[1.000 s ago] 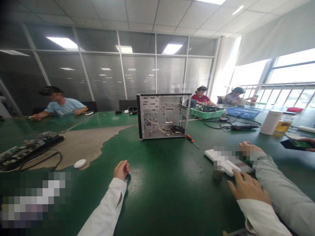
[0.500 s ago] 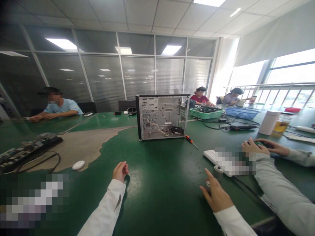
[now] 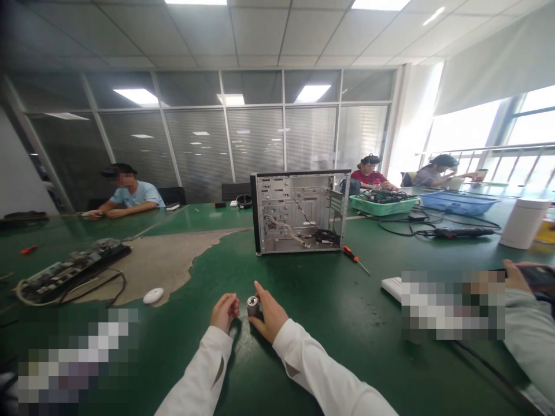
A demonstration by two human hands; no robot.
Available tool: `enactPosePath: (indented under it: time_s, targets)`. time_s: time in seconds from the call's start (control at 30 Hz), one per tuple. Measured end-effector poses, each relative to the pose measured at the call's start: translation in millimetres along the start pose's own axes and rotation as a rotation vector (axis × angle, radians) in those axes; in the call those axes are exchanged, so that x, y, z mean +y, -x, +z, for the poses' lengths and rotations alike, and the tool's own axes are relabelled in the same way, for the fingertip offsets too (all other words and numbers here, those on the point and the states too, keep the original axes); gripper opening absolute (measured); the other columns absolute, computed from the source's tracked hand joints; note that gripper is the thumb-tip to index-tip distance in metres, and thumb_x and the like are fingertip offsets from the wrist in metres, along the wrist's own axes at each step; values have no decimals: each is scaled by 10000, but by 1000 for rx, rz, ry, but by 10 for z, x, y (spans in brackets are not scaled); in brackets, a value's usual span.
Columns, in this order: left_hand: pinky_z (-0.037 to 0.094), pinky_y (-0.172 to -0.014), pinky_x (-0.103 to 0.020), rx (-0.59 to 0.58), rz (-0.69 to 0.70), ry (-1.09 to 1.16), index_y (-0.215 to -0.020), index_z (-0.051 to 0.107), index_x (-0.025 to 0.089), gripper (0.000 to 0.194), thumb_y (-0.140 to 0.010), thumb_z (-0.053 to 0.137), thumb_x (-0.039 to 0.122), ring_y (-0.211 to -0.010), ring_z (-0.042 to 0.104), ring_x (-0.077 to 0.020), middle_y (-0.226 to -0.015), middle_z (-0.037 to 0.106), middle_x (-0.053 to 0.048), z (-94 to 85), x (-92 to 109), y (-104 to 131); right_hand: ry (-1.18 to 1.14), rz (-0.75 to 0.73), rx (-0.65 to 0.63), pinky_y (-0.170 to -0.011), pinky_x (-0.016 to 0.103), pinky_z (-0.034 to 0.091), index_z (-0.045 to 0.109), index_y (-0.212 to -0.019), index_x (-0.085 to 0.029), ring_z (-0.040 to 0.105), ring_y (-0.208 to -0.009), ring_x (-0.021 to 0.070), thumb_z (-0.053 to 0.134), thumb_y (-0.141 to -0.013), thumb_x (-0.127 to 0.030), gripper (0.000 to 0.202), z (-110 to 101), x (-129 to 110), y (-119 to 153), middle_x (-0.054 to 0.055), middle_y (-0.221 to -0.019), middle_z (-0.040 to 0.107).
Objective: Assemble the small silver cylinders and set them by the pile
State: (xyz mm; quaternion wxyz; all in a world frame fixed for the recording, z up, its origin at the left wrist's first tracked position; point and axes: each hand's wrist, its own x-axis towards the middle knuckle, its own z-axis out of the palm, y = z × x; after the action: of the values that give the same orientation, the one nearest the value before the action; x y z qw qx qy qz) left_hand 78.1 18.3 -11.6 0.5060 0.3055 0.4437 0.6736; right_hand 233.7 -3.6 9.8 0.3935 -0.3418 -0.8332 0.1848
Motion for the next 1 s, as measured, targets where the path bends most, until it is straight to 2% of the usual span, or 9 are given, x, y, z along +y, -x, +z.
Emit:
enactPosePath:
  time_s: [0.13,0.23,0.57,0.67,0.77,0.87,1.0]
  targets:
    - [296,-336,-155,-6,8,-33,-517,463,147,253,-474,625,336,-319,383,-39,-384,441,63,16,-30,-3,-14,-21,3,-759,313,412,246,-1188,-206,456,-901,167,491,-657,-183,585,0,-11,-8,71,-1028,443]
    - [302,-347,-162,-53,6,-89,-517,467,147,255,-483,617,350,-322,391,-43,-392,454,60,31,-42,-4,20,-36,-1,-775,302,398,346,-1114,-224,449,-914,162,466,-668,-164,466,-5,4,-2,57,-1019,453]
    - [323,-392,-168,-147,24,-179,-550,469,153,167,-545,561,292,-371,417,-57,-417,462,60,72,35,93,25,22,19,-730,274,392,405,-1031,-230,479,-840,148,468,-665,-173,376,99,44,-87,33,-921,505]
    - [328,-401,-176,-161,46,-218,-568,465,150,139,-570,529,274,-374,410,-55,-440,460,55,70,24,110,-97,99,67,-666,254,408,403,-1006,-236,502,-760,128,478,-653,-182,364,124,99,-102,13,-878,521]
    - [343,-413,-187,-183,93,-351,-602,479,153,82,-575,491,229,-407,421,-67,-476,455,49,74,-12,116,-284,258,142,-570,237,420,379,-978,-224,508,-616,106,491,-642,-206,354,147,204,-123,-13,-742,539]
    - [384,-483,-205,-221,226,-595,-679,512,160,126,-555,487,158,-596,499,-120,-626,517,6,89,-34,144,-497,416,209,-432,211,400,350,-947,-223,479,-501,94,515,-624,-254,365,159,312,-147,-40,-636,513]
    - [407,-616,-254,-282,424,-835,-823,512,167,272,-552,539,155,-828,488,-181,-852,532,-51,111,-20,218,-741,469,231,-375,191,379,335,-909,-224,465,-453,81,565,-590,-291,399,148,367,-159,-53,-602,500]
